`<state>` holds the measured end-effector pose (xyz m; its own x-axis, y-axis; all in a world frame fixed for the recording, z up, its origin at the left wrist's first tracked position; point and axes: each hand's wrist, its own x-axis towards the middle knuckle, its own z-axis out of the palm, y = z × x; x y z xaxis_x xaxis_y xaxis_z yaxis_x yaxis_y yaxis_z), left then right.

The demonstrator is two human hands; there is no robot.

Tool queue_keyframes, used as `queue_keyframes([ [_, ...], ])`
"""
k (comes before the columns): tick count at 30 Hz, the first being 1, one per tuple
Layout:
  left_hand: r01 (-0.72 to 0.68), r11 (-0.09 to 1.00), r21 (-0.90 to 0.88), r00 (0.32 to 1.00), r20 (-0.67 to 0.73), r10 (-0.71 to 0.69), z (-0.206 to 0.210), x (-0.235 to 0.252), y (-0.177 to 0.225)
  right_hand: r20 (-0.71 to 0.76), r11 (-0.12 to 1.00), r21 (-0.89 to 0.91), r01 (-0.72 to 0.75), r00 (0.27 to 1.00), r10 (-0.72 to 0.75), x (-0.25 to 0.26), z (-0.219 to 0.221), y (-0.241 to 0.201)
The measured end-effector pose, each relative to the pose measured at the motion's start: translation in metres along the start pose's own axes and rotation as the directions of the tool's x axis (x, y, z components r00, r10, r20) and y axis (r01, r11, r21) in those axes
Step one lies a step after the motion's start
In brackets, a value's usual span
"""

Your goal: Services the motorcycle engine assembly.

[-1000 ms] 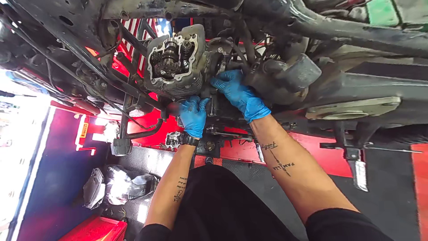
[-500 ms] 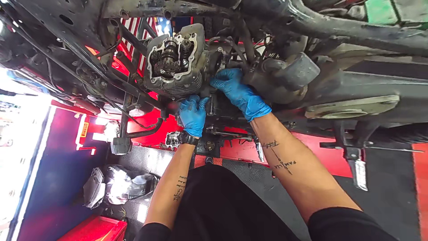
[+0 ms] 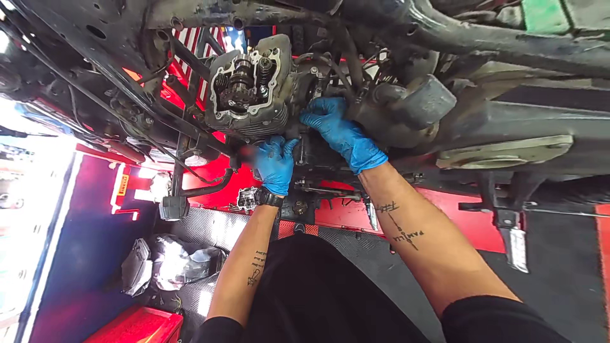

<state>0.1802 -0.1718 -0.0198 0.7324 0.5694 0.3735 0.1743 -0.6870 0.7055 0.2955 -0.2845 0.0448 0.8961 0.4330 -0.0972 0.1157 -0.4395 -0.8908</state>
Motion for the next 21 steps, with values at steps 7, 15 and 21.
queue_keyframes([
  [7,0.013,1.0,0.016,1.0,0.002,-0.013,-0.0006,0.0001,0.0012,0.002,1.0,-0.01,-0.014,1.0,0.014,0.0008,0.0008,0.0006],
  [15,0.021,0.999,0.026,1.0,0.021,-0.022,-0.0021,0.0005,0.0022,-0.012,0.994,-0.098,-0.053,0.999,0.052,-0.0023,0.0003,-0.0002],
  [21,-0.009,1.0,0.024,1.0,0.006,0.009,-0.0004,0.0006,0.0005,0.017,1.0,0.03,0.005,1.0,-0.005,0.0015,0.0005,0.001],
])
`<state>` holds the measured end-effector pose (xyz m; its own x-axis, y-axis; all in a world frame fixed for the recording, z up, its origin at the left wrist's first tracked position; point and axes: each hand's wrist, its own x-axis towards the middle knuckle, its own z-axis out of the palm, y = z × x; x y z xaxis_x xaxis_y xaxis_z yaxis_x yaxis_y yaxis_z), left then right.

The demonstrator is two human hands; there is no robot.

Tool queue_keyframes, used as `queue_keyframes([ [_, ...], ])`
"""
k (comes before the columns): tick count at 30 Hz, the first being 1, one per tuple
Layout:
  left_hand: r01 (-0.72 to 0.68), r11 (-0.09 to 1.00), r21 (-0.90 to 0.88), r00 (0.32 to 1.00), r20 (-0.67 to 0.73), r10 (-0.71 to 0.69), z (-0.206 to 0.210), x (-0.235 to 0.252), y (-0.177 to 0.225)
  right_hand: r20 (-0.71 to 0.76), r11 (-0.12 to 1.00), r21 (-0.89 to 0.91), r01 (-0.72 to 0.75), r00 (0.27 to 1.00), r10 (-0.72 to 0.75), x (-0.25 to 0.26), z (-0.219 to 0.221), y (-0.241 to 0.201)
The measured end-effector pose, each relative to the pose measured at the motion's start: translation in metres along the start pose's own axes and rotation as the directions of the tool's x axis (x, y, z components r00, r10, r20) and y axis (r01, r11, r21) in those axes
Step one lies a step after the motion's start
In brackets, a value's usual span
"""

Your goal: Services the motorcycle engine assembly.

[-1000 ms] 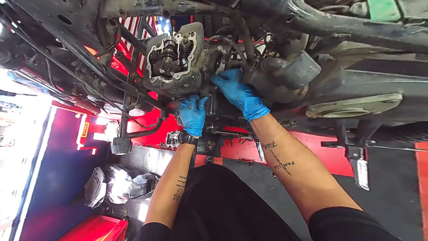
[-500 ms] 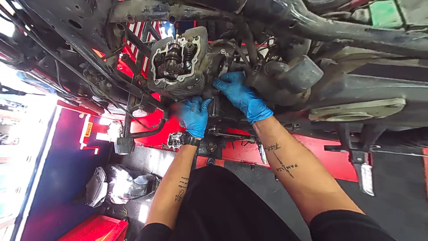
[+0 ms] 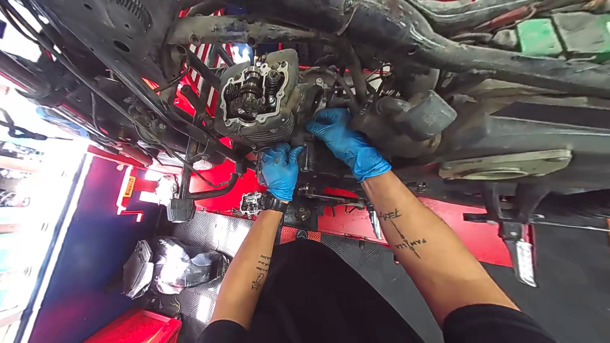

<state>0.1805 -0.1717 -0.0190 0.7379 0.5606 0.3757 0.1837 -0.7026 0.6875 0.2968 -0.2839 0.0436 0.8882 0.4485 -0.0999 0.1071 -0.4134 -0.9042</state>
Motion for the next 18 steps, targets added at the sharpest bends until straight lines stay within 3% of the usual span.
queue_keyframes([
  [3,-0.006,1.0,0.006,1.0,0.003,0.006,-0.001,0.001,0.001,0.001,0.999,0.038,0.001,1.0,-0.001,-0.003,-0.001,-0.004],
  [6,-0.009,1.0,-0.002,1.0,0.017,0.009,-0.002,0.0,0.001,0.0,0.997,-0.074,-0.035,0.999,0.035,-0.019,-0.002,0.001],
  [9,0.008,0.993,-0.118,0.994,0.109,0.005,-0.02,0.001,-0.004,-0.009,0.992,-0.111,-0.057,0.998,0.056,-0.021,-0.001,0.001],
  [12,-0.062,0.971,-0.23,0.997,-0.063,0.049,-0.063,0.016,-0.015,-0.023,0.99,-0.117,-0.083,0.996,0.081,-0.015,-0.002,-0.004],
  [15,-0.071,0.979,-0.193,0.973,-0.23,0.025,-0.114,0.059,-0.023,-0.01,0.988,-0.128,-0.081,0.997,0.081,-0.008,0.001,0.002],
  [18,-0.117,0.99,-0.075,0.972,-0.213,0.099,-0.132,0.098,-0.021,0.003,0.99,-0.13,-0.051,0.999,0.051,-0.005,0.002,0.004],
])
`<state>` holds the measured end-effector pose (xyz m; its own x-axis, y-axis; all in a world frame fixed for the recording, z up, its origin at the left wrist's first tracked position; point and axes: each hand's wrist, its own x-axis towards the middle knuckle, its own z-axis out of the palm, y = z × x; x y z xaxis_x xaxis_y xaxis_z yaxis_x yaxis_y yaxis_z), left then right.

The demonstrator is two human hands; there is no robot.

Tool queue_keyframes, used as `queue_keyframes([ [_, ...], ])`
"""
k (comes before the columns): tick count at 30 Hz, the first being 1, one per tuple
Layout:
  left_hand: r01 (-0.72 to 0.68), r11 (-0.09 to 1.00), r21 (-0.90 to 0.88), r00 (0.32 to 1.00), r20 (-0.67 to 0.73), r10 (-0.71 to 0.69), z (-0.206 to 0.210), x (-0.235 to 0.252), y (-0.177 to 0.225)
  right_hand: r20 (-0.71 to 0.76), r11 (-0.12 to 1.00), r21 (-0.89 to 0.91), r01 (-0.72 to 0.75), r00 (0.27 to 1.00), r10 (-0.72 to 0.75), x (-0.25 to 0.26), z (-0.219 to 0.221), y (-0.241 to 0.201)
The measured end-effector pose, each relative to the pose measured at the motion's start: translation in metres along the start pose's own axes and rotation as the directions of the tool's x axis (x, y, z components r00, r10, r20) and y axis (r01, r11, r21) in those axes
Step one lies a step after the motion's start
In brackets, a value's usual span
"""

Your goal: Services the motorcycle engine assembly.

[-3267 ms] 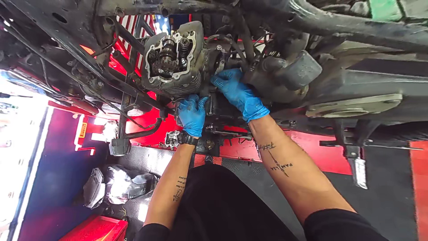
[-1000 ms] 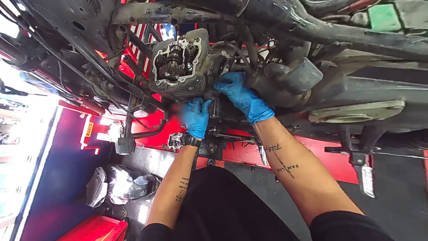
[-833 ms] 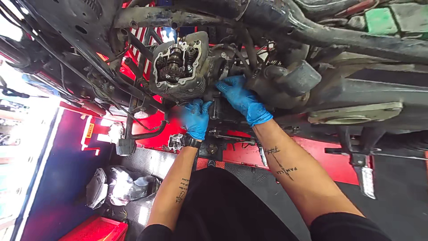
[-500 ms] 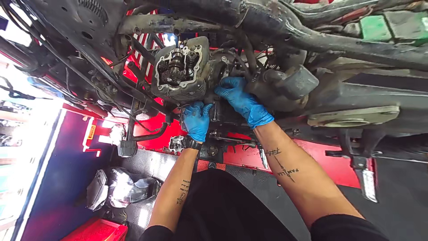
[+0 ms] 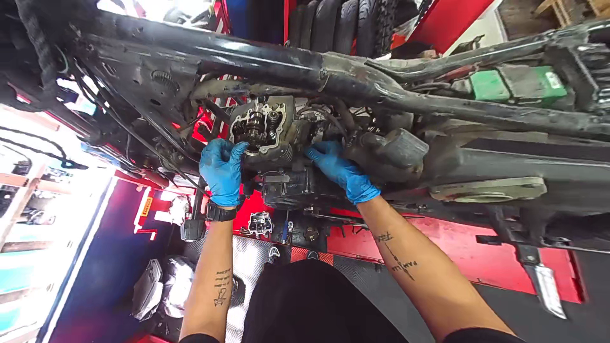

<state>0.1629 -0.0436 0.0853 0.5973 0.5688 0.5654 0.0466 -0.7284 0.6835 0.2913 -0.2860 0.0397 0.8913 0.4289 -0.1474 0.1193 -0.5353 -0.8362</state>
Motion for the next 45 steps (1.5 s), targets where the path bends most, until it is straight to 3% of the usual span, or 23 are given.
queue_keyframes([
  [3,-0.02,0.999,0.048,0.998,0.067,0.017,0.005,0.015,0.003,0.034,1.0,0.003,0.001,0.999,-0.001,-0.008,-0.003,-0.01],
  [11,0.012,0.998,0.066,0.998,0.061,-0.016,0.01,0.02,0.004,0.021,0.999,-0.042,0.033,0.999,-0.033,-0.008,-0.002,-0.014],
  [19,0.045,0.997,0.063,0.992,0.111,-0.052,0.005,0.02,0.004,0.057,0.999,0.037,-0.024,0.998,0.022,-0.005,-0.002,-0.008],
  [22,0.029,0.998,0.054,0.987,0.157,-0.037,-0.009,0.015,0.006,0.024,0.994,0.11,-0.025,0.999,0.022,-0.008,-0.002,-0.007],
  [25,-0.033,0.997,0.075,0.986,0.166,0.02,-0.042,-0.003,0.007,0.01,0.997,0.066,-0.046,0.999,0.046,-0.014,-0.006,-0.02],
  [29,0.093,0.969,0.228,0.982,0.141,-0.127,-0.099,-0.04,-0.014,-0.004,0.997,0.073,-0.014,1.0,0.014,-0.015,-0.009,-0.023],
  [33,0.272,0.88,0.39,0.922,0.156,-0.354,-0.132,-0.069,-0.046,0.023,0.976,0.208,0.061,0.997,-0.067,-0.016,-0.007,-0.015],
  [36,0.301,0.836,0.458,0.883,0.197,-0.426,-0.127,-0.084,-0.064,0.017,0.947,0.31,0.083,0.996,-0.093,-0.016,-0.005,-0.013],
  [41,0.372,0.784,0.498,0.844,0.17,-0.508,-0.115,-0.086,-0.067,0.03,0.999,0.017,-0.037,0.999,0.036,-0.021,-0.01,-0.025],
  [45,0.386,0.782,0.489,0.843,0.158,-0.515,-0.113,-0.085,-0.071,0.049,0.992,0.121,0.02,0.998,-0.026,-0.016,-0.01,-0.018],
])
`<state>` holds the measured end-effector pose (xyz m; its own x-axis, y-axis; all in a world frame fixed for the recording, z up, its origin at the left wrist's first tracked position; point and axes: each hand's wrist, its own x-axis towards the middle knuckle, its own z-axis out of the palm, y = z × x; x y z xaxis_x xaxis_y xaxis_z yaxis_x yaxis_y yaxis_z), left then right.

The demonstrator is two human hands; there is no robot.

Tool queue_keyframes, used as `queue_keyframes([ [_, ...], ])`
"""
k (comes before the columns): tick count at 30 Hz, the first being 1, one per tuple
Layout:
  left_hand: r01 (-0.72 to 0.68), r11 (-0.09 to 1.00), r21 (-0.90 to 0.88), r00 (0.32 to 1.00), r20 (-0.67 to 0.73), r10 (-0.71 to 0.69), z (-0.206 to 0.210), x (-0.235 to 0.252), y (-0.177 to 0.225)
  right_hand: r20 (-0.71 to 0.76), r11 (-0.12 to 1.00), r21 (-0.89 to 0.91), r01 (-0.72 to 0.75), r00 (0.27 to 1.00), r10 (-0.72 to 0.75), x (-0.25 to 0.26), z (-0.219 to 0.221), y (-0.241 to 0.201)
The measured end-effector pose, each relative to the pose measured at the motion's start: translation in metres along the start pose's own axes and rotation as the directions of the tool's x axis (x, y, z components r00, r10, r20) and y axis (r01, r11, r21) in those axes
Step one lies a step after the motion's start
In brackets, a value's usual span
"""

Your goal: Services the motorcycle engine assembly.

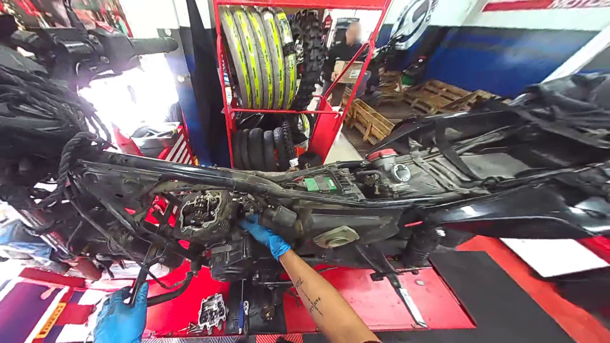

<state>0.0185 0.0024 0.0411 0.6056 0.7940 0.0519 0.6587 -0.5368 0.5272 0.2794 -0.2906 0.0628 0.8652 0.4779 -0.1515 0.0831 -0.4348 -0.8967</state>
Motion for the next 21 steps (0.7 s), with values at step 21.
queue_keyframes([
  [21,0.007,1.0,-0.001,1.0,0.007,-0.007,-0.002,-0.003,-0.001,-0.003,0.998,-0.034,-0.055,0.999,0.054,-0.009,-0.001,-0.009],
])
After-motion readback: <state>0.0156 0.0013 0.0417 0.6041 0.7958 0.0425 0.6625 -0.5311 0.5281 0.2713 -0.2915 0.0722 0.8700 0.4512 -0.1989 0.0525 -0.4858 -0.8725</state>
